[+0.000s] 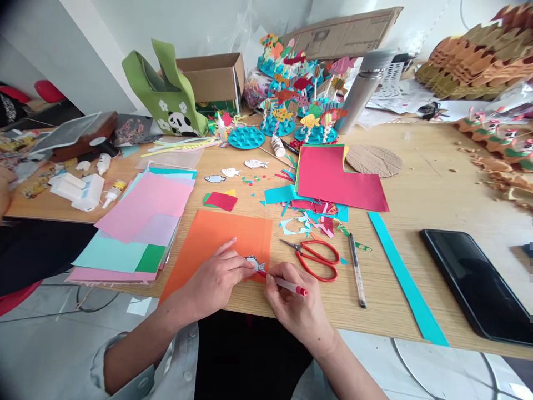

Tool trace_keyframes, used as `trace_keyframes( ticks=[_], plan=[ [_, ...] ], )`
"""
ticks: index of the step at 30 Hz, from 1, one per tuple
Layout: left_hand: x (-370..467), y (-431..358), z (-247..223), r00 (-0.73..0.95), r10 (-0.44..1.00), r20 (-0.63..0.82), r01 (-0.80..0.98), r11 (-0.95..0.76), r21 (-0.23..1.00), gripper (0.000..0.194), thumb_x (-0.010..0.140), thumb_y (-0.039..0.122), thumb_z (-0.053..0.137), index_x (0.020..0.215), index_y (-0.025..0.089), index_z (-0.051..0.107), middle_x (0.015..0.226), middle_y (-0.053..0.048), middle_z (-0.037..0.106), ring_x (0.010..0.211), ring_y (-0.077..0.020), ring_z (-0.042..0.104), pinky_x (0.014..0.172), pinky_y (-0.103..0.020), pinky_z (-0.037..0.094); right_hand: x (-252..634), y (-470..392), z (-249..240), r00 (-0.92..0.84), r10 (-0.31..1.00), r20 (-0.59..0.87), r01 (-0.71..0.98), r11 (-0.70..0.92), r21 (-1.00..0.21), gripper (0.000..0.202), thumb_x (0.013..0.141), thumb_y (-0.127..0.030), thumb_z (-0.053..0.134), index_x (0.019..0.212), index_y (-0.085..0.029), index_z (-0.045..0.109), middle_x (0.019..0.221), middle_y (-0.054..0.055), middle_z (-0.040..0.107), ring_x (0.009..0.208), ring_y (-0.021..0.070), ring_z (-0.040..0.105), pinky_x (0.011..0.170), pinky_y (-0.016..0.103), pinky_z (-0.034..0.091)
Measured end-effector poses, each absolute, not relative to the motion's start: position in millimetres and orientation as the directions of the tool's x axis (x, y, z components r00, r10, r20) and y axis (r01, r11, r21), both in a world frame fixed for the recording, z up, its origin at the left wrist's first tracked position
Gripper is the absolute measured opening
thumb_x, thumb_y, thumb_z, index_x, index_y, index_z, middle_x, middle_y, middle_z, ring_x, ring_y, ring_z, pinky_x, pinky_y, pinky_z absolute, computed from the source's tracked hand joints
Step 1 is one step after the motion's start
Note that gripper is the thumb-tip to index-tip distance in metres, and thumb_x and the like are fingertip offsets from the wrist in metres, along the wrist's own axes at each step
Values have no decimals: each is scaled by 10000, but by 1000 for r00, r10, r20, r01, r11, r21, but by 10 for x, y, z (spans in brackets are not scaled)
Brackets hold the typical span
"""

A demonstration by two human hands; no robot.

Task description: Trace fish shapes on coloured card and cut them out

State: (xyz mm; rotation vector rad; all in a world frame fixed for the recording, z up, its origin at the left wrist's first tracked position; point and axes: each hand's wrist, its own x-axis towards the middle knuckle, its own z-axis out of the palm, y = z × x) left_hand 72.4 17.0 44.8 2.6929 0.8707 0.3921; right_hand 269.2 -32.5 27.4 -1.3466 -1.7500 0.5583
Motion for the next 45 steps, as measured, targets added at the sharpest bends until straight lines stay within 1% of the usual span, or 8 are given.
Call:
trace_keyframes(
  ticks=[5, 10, 14, 19, 24, 33, 40, 45],
  plan=[
    [731, 179, 459, 788, 594, 162, 526, -787, 322, 288, 950, 80, 398, 1068, 184, 639, 984, 9, 691, 912, -126, 582, 1178, -452, 242, 2683, -322, 278, -63, 936, 347, 572, 319, -755, 114, 891, -198, 527, 780, -215, 510, 612, -29, 562, 480, 93, 511, 435, 207, 383],
    [730, 189, 463, 791, 591, 160, 528, -790, 311, 282, 953, 87, 402, 1071, 184, 639, 970, 8, 688, 834, -127, 568, 1175, -476, 241, 2683, -327, 250, -18, 954, 299, 511, 266, -817, 115, 885, -200, 539, 774, -212, 510, 637, -21, 572, 497, 95, 508, 426, 202, 380],
    [730, 192, 460, 782, 593, 193, 514, -788, 337, 297, 973, 100, 375, 1071, 176, 645, 996, 6, 692, 878, -127, 582, 1177, -482, 229, 2668, -322, 247, 15, 964, 265, 476, 226, -850, 134, 885, -206, 542, 756, -210, 506, 626, -23, 555, 490, 93, 489, 414, 197, 372],
    [739, 176, 482, 778, 605, 170, 529, -777, 340, 320, 986, 102, 352, 1090, 187, 642, 1012, 7, 693, 909, -114, 595, 1178, -481, 231, 2674, -306, 244, 53, 959, 279, 524, 211, -825, 144, 878, -209, 546, 737, -207, 518, 587, -27, 548, 458, 89, 465, 392, 201, 349],
    [742, 164, 493, 778, 607, 165, 538, -778, 325, 304, 985, 108, 365, 1085, 186, 641, 1018, 6, 689, 906, -114, 593, 1178, -485, 233, 2683, -300, 228, 63, 959, 277, 524, 204, -827, 141, 878, -212, 547, 740, -207, 522, 590, -26, 553, 468, 91, 477, 410, 202, 376],
    [755, 177, 479, 775, 601, 194, 527, -785, 327, 296, 974, 98, 366, 1044, 164, 647, 951, 9, 674, 806, -123, 550, 1172, -473, 239, 2669, -292, 237, 72, 961, 268, 499, 198, -844, 149, 883, -222, 541, 736, -207, 522, 586, -26, 546, 457, 91, 487, 387, 202, 368],
    [751, 169, 480, 781, 599, 177, 528, -785, 324, 290, 966, 89, 372, 1043, 166, 640, 950, 4, 673, 820, -135, 549, 1168, -490, 232, 2694, -315, 269, 70, 939, 338, 532, 252, -809, 126, 861, -179, 557, 742, -204, 522, 570, -40, 534, 444, 81, 470, 409, 205, 357],
    [751, 170, 454, 783, 593, 191, 519, -790, 325, 270, 940, 62, 406, 1051, 160, 632, 965, 7, 672, 825, -135, 549, 1173, -483, 220, 2696, -317, 246, 29, 942, 335, 537, 268, -800, 127, 863, -161, 552, 752, -207, 512, 585, -39, 540, 465, 85, 471, 432, 212, 363]
  ],
)
